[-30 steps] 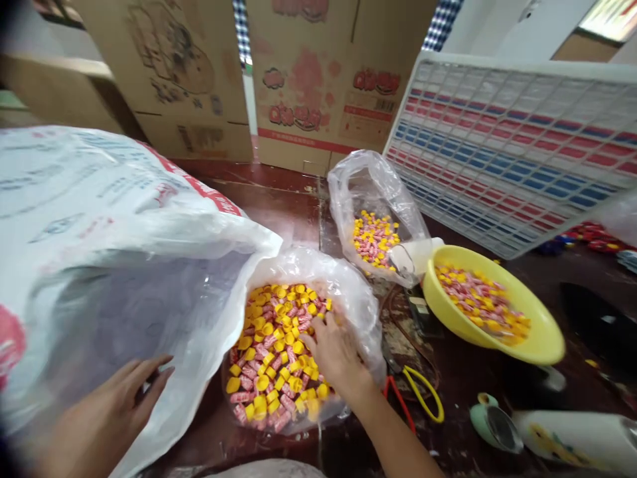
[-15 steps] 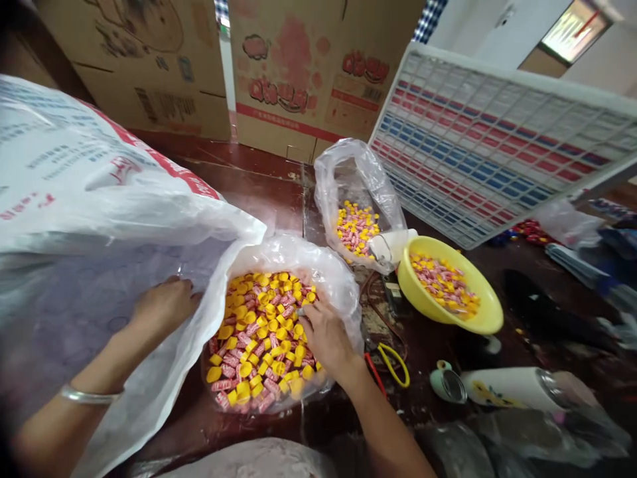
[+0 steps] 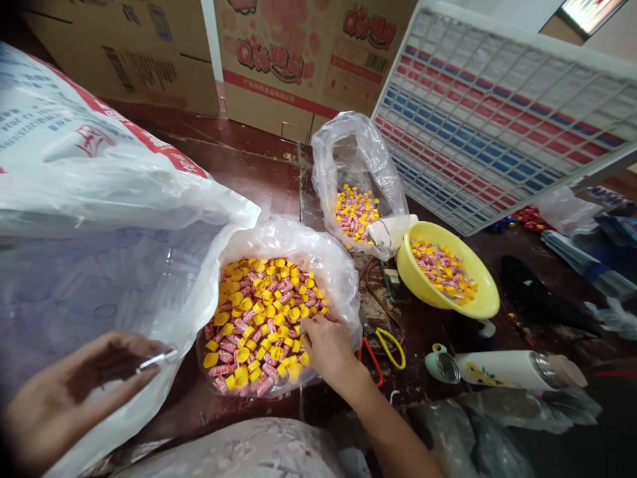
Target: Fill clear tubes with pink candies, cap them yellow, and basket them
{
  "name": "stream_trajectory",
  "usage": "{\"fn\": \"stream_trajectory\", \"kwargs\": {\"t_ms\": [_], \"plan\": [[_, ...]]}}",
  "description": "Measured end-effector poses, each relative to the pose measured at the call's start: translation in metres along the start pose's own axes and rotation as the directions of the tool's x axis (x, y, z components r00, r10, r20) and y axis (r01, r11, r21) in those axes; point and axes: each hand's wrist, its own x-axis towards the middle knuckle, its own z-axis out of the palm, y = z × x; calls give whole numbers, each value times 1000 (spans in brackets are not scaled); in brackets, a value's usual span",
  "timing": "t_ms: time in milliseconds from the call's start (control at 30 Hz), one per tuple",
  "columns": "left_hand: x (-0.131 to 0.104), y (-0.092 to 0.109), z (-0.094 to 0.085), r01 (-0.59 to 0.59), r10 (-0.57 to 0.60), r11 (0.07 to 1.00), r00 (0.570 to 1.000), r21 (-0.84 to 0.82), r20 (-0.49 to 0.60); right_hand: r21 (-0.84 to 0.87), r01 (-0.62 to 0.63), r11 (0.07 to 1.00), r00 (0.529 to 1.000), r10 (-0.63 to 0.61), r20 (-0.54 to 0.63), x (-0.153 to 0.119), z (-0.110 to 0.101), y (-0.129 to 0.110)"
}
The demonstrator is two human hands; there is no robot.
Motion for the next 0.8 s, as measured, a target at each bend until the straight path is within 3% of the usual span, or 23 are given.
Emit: {"fn": "stream_trajectory", "kwargs": {"t_ms": [67,100,133,200,267,333,500,633,800], "plan": [[-17,5,13,19,-6,991,995,-134,101,170,15,985,999,-8,-41,-2,-4,1],[-23,11,19,14,7,986,992,-164,125,337,16,941,999,1,-50,-3,-5,0],[-27,18,25,9,22,981,987,-193,158,535,12,845,999,10,-38,-5,-5,-3],[-30,31,35,24,39,967,970,-254,239,850,-27,526,999,-12,40,-9,-1,-14],[-28,42,41,70,29,952,948,-298,317,955,-95,282,987,-99,127,-12,4,-29],[-27,48,46,122,12,935,928,-333,374,971,-151,187,969,-164,183,-13,8,-45],[-30,50,53,193,12,880,905,-434,426,966,-196,167,948,-218,230,-7,16,-65],[-38,34,43,280,-117,856,924,-435,364,974,-77,211,989,-109,102,3,14,-48],[-59,-11,26,99,-37,968,965,-229,261,934,-38,354,999,40,25,7,11,-12]]}}
